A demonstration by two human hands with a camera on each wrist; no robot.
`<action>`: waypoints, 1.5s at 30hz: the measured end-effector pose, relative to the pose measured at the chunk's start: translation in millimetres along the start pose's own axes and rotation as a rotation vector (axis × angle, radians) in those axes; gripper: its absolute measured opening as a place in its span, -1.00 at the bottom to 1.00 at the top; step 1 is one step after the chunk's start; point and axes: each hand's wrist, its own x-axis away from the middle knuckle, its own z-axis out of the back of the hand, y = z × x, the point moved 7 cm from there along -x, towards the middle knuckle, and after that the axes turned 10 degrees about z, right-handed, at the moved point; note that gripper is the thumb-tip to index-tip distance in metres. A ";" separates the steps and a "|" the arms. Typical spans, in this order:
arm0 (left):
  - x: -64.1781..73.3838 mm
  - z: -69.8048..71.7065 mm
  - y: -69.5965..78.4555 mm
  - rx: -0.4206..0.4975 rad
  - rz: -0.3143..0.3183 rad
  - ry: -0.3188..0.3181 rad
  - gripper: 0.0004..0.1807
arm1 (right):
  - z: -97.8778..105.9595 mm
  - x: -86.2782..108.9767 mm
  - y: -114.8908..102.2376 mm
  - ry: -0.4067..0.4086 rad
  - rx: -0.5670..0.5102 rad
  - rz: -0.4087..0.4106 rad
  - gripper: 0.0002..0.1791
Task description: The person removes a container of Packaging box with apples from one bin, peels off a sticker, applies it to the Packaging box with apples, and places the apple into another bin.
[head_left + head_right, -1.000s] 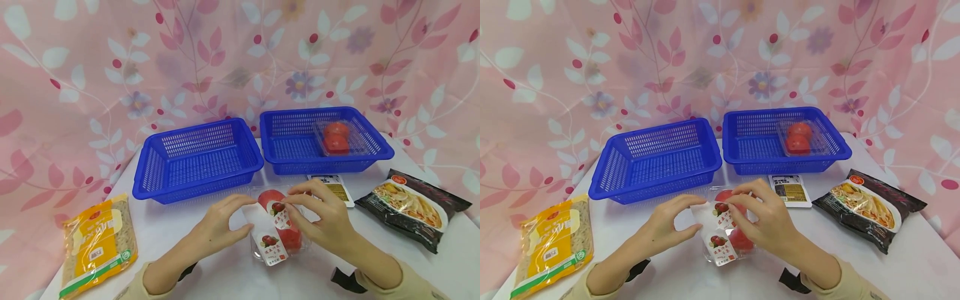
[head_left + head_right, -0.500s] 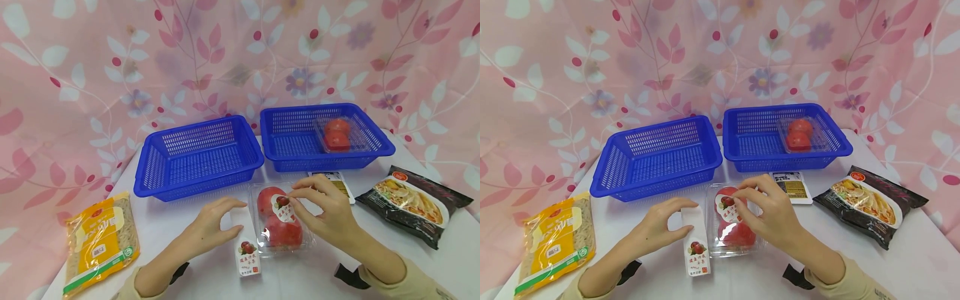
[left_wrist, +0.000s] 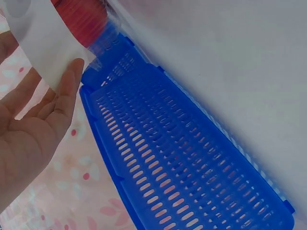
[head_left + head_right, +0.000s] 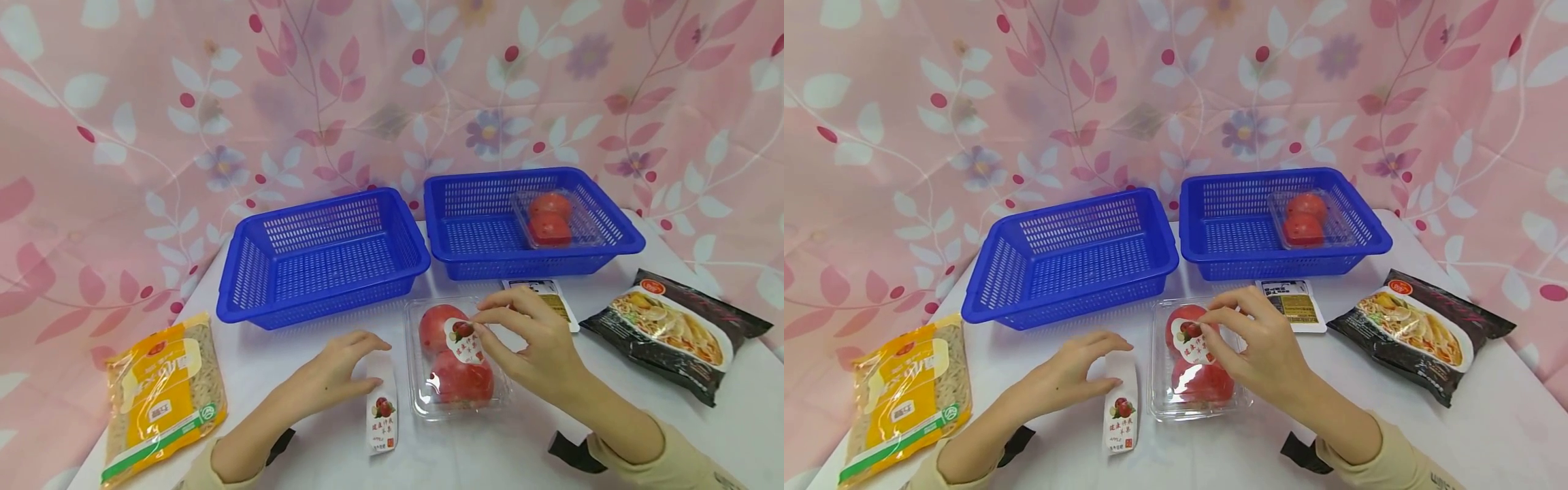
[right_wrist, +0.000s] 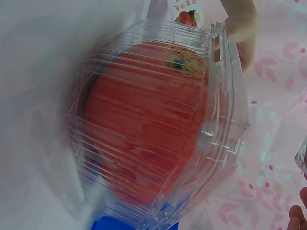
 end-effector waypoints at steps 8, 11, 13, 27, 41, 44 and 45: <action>2.1 -10.5 -16.2 -0.098 0.040 -0.119 -0.59 | -1.0 4.1 4.7 -0.041 -0.012 -0.050 -0.65; 4.8 -13.0 -22.2 -0.129 0.072 -0.159 -0.59 | -1.7 6.9 8.6 -0.068 -0.014 -0.091 -0.62; 5.7 -14.3 -26.3 -0.141 0.100 -0.173 -0.60 | -2.1 8.2 10.9 -0.080 -0.007 -0.105 -0.62; 6.0 -12.4 -28.4 -0.168 0.111 -0.182 -0.66 | -10.8 11.5 25.9 -0.169 0.121 -0.177 -0.85; -4.2 10.5 41.3 -0.240 -0.311 0.131 -0.56 | -27.1 17.9 40.0 -0.238 0.147 -0.201 -0.91; -5.9 11.9 51.5 -0.223 -0.387 0.191 -0.53 | -30.3 20.1 42.1 -0.242 0.149 -0.196 -0.90; -6.7 11.5 53.4 -0.222 -0.400 0.204 -0.52 | -31.3 20.8 42.7 -0.242 0.151 -0.196 -0.90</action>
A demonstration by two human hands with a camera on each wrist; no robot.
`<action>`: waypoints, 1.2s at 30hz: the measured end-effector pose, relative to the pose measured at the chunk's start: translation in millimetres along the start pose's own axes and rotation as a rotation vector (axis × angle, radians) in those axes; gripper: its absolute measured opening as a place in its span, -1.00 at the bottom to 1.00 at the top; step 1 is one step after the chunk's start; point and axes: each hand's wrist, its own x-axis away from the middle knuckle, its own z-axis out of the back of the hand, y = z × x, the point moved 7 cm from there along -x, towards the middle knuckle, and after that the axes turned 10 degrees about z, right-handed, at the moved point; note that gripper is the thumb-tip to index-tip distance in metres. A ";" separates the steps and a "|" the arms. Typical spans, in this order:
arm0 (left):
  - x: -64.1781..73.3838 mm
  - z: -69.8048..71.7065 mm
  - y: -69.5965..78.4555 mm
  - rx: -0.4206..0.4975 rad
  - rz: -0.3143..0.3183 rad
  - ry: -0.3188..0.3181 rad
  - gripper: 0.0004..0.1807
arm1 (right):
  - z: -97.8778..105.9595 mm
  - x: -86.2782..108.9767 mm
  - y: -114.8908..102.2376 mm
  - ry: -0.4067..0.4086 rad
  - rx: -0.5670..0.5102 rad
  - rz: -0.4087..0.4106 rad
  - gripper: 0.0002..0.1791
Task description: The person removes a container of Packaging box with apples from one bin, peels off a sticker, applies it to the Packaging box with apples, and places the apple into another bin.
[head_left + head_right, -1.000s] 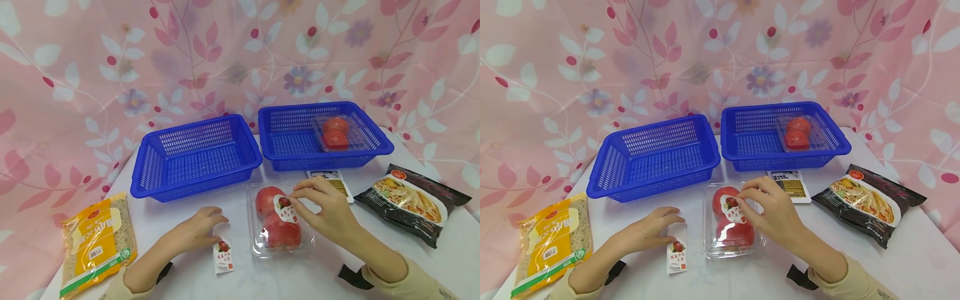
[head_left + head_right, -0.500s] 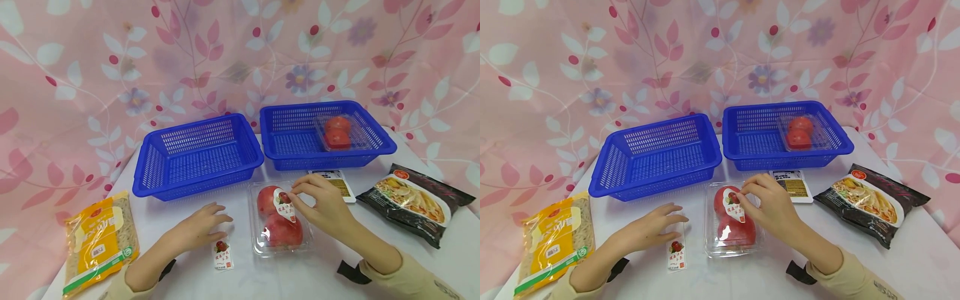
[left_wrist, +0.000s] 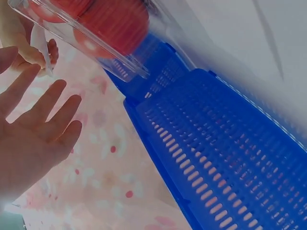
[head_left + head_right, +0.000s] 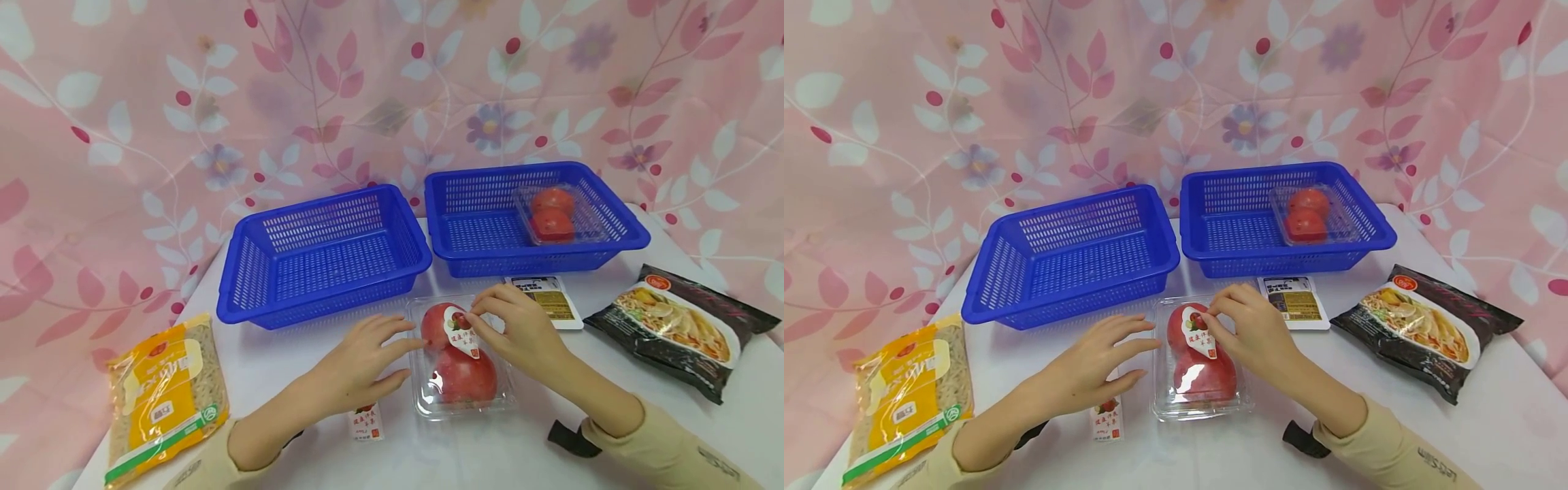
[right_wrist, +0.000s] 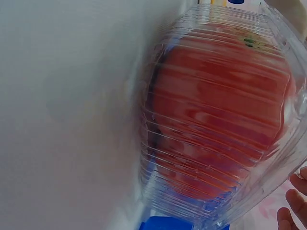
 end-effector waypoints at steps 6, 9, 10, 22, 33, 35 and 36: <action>-7.2 -4.2 5.1 -0.038 -0.002 0.020 -0.52 | -5.6 0.8 3.0 -0.012 0.004 0.007 -0.91; -11.6 -6.5 7.7 -0.089 0.011 0.007 -0.54 | -7.8 1.1 5.0 -0.014 0.008 0.012 -0.91; -13.0 -7.5 8.3 -0.107 0.017 0.000 -0.54 | -8.6 1.3 5.7 -0.015 0.012 0.013 -0.91; -26.1 -27.1 11.5 -0.150 0.061 -0.063 -0.50 | -18.8 6.2 11.0 -0.049 0.063 0.009 -0.90; -31.4 -33.6 14.7 -0.110 0.048 -0.080 -0.52 | -21.8 5.1 12.2 -0.065 0.087 0.014 -0.90; -31.1 -33.5 16.4 -0.105 0.042 -0.082 -0.52 | -21.5 4.9 12.3 -0.064 0.095 0.013 -0.89; -30.9 -33.6 17.4 -0.099 0.039 -0.085 -0.52 | -21.2 4.9 12.5 -0.062 0.099 0.011 -0.89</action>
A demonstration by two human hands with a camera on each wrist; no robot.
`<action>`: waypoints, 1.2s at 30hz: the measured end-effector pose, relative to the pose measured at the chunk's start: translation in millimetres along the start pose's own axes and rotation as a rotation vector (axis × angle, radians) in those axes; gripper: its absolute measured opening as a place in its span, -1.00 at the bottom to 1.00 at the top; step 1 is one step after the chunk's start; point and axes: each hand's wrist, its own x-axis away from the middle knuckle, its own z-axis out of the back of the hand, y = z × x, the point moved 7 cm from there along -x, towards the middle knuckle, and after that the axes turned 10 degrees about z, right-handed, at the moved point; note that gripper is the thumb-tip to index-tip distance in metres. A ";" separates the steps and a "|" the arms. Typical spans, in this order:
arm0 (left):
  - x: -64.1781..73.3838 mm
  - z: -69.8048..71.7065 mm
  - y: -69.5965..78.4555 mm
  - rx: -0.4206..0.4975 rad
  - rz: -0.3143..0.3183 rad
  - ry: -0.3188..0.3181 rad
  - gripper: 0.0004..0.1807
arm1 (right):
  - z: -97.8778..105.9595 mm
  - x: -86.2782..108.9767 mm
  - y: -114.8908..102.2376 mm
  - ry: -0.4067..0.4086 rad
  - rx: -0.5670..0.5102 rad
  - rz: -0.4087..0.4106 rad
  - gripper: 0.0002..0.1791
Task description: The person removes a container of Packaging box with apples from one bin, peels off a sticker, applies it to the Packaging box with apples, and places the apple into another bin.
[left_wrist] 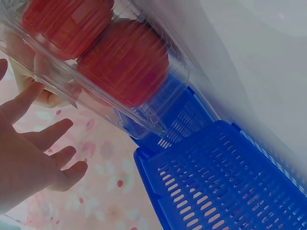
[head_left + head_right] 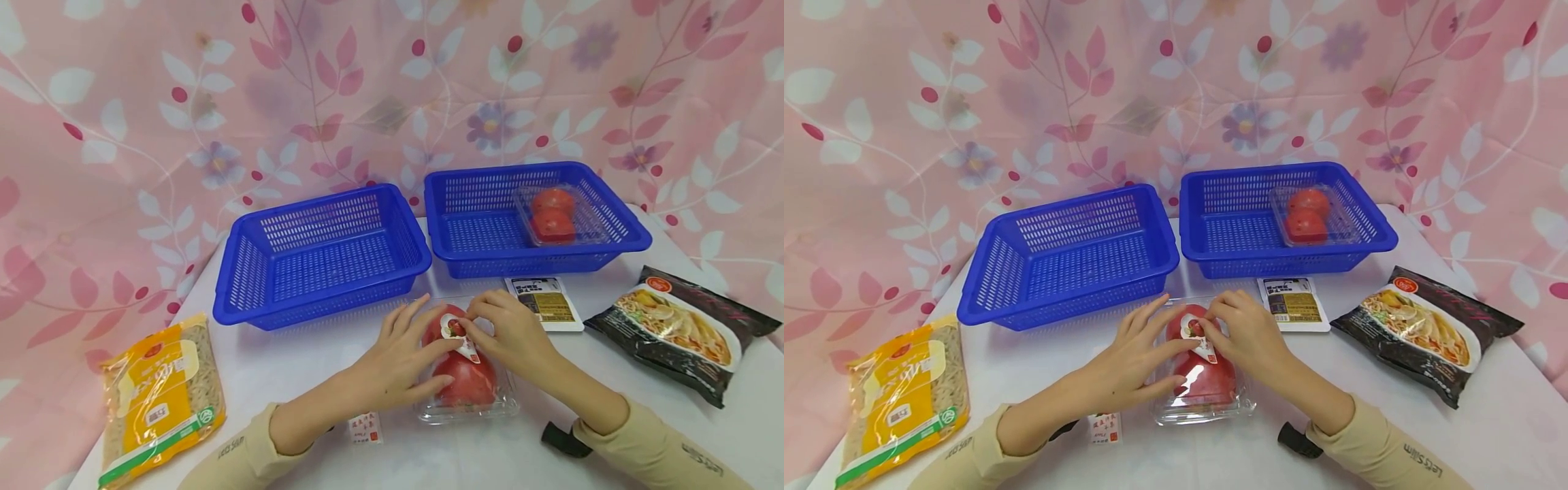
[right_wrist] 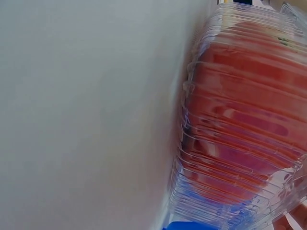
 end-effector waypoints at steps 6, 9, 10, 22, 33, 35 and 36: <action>3.2 0.0 3.3 0.020 -0.001 -0.024 -0.54 | -0.6 0.0 0.3 -0.006 0.013 -0.016 -0.87; 4.5 1.3 2.9 0.017 0.007 -0.029 -0.56 | -1.4 -0.2 0.4 -0.008 0.019 -0.022 -0.86; 4.7 1.8 2.3 0.015 0.013 -0.030 -0.57 | -1.3 -0.2 0.5 -0.007 0.022 -0.025 -0.86; 8.5 1.9 -2.3 0.007 0.038 -0.054 -0.61 | -3.4 -0.7 0.7 -0.027 0.024 -0.037 -0.83; 11.8 -3.8 -4.7 0.007 0.035 -0.080 -0.61 | -7.2 -1.1 0.0 -0.070 0.042 -0.028 -0.80; 12.9 -4.9 -4.4 0.005 0.030 -0.080 -0.61 | -8.5 -0.9 0.5 -0.081 0.049 -0.033 -0.81; 13.3 -5.4 -4.2 0.004 0.027 -0.081 -0.60 | -8.9 -0.8 0.8 -0.084 0.054 -0.035 -0.81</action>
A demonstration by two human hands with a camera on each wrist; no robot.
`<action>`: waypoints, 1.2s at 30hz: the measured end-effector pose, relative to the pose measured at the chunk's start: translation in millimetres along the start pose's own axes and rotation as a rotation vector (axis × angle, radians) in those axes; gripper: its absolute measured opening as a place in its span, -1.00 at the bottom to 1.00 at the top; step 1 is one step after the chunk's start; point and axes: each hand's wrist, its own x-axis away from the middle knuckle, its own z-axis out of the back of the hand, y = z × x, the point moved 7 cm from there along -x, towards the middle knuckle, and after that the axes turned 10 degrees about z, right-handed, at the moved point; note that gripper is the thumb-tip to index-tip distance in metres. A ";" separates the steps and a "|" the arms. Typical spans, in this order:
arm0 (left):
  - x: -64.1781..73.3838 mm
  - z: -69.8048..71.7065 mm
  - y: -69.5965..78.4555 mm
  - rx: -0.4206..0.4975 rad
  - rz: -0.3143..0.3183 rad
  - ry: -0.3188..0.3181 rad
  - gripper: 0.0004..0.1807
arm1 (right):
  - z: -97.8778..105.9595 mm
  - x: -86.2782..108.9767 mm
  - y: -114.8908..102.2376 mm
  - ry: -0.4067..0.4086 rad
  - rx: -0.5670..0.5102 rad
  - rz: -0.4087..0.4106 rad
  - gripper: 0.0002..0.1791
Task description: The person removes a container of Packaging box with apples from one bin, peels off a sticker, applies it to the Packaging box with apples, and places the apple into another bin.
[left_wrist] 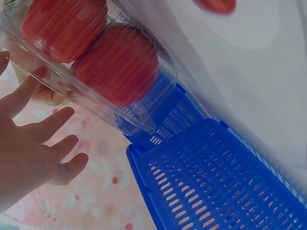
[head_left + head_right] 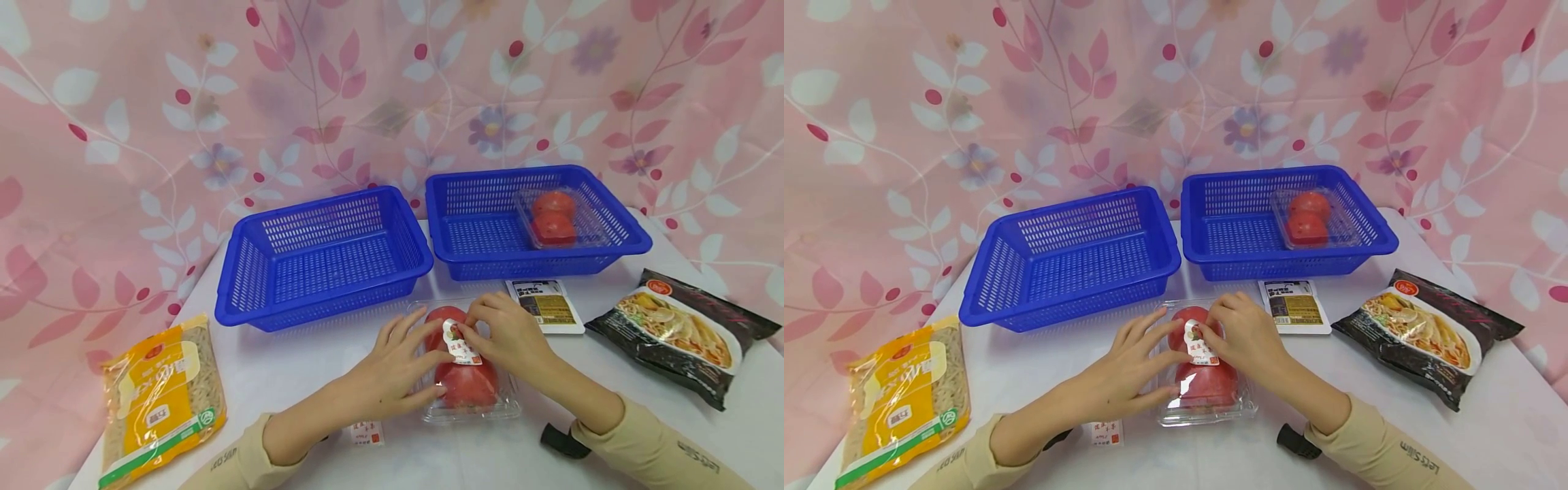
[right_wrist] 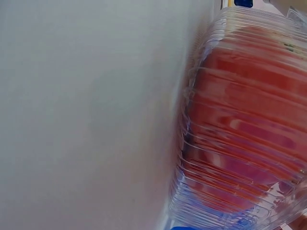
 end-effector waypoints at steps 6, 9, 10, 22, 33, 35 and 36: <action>1.6 -1.3 3.6 -0.006 -0.031 0.000 -0.62 | 0.4 -0.2 1.6 -0.019 0.015 -0.021 -0.82; 1.6 -2.5 6.3 -0.021 -0.050 -0.009 -0.61 | -1.5 -0.4 2.4 -0.055 -0.007 -0.025 -0.84; 1.7 -2.7 7.2 -0.025 -0.056 -0.011 -0.60 | -2.2 -0.6 1.9 -0.069 -0.012 -0.016 -0.85; 7.7 -5.1 12.4 -0.054 -0.087 0.037 -0.58 | -2.9 2.0 -3.9 -0.115 -0.019 0.098 -0.81; 13.4 -8.7 9.3 -0.025 -0.051 0.005 -0.59 | 2.3 14.7 -5.7 -0.164 -0.056 0.098 -0.71; 14.2 -9.2 9.4 -0.022 -0.047 0.001 -0.59 | 1.8 18.6 -5.4 -0.201 -0.039 0.067 -0.68; 14.5 -9.6 9.4 -0.018 -0.044 0.000 -0.59 | 1.6 20.5 -5.3 -0.219 -0.030 0.052 -0.67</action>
